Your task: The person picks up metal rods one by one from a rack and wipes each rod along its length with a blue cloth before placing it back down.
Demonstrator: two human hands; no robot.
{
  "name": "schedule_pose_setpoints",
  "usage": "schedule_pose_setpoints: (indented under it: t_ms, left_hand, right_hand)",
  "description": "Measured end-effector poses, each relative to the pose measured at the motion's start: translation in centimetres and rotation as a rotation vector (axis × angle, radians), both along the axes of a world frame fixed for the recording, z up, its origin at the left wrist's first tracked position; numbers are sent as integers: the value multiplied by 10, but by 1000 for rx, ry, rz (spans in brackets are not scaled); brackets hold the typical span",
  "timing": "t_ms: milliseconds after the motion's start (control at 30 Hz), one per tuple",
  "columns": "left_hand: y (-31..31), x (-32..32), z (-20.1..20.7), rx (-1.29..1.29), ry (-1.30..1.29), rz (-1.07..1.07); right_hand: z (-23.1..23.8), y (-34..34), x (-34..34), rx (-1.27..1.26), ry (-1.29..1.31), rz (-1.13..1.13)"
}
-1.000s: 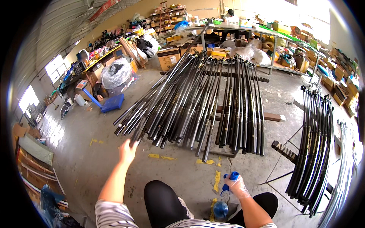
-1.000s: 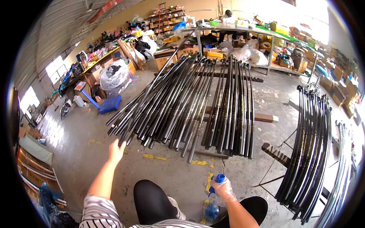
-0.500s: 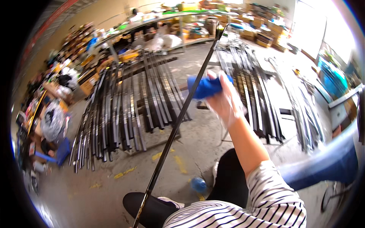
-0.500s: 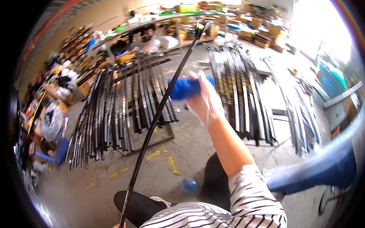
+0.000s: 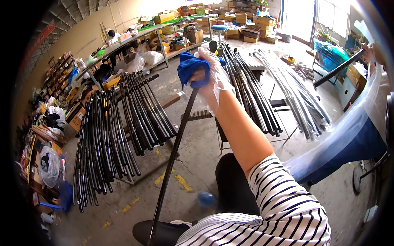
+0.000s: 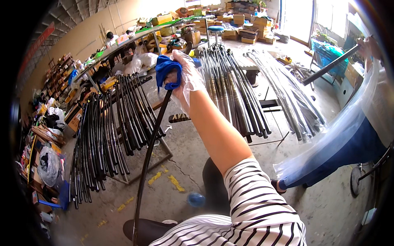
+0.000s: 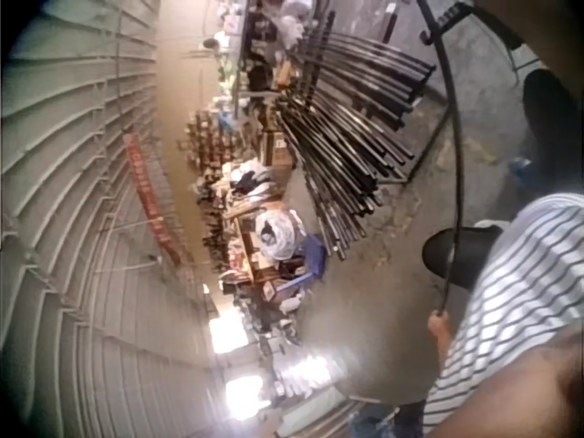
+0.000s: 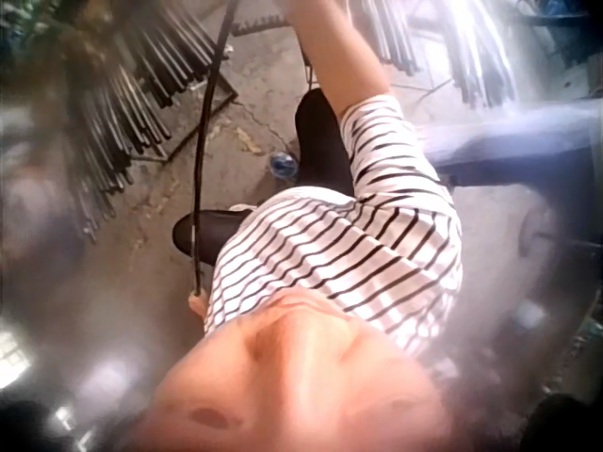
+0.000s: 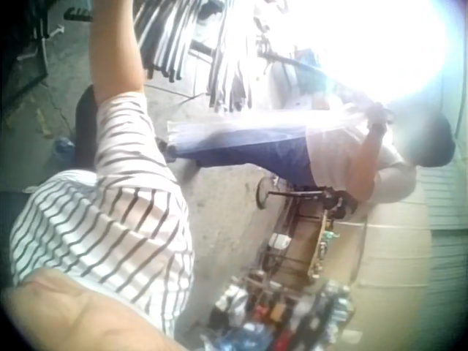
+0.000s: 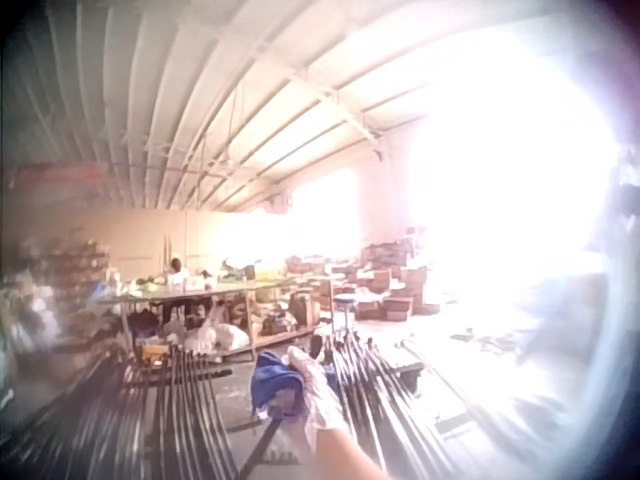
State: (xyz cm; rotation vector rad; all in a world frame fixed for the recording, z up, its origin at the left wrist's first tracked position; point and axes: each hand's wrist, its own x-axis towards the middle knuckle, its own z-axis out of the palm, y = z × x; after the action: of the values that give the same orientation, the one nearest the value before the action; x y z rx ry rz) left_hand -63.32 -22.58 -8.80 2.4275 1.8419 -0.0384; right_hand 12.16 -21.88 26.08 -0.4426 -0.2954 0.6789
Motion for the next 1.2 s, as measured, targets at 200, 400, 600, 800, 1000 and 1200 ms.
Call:
schedule_pose_setpoints:
  t_ms: [200, 400, 600, 800, 1000, 1200]
  left_hand:
    - [-3, 62, 32, -176, -24, 57]
    - [-12, 172, 88, -397, -335, -25]
    - [-2, 265, 75, -785, -1034, -52]
    - [14, 324, 93, -1288, -1319, 120]
    - [-6, 365, 120, -645, -1703, 226]
    - [20, 345, 176, -198, -1294, -83]
  right_hand:
    - [18, -1, -17, 222, -159, 170]
    - [13, 4, -106, -146, -198, 256]
    - [-37, 15, -202, -20, -172, 396]
    - [-137, 11, -273, -293, -485, 338]
    - [-202, -15, -280, -510, -939, 329]
    - [-198, -31, -264, -562, -1100, 350]
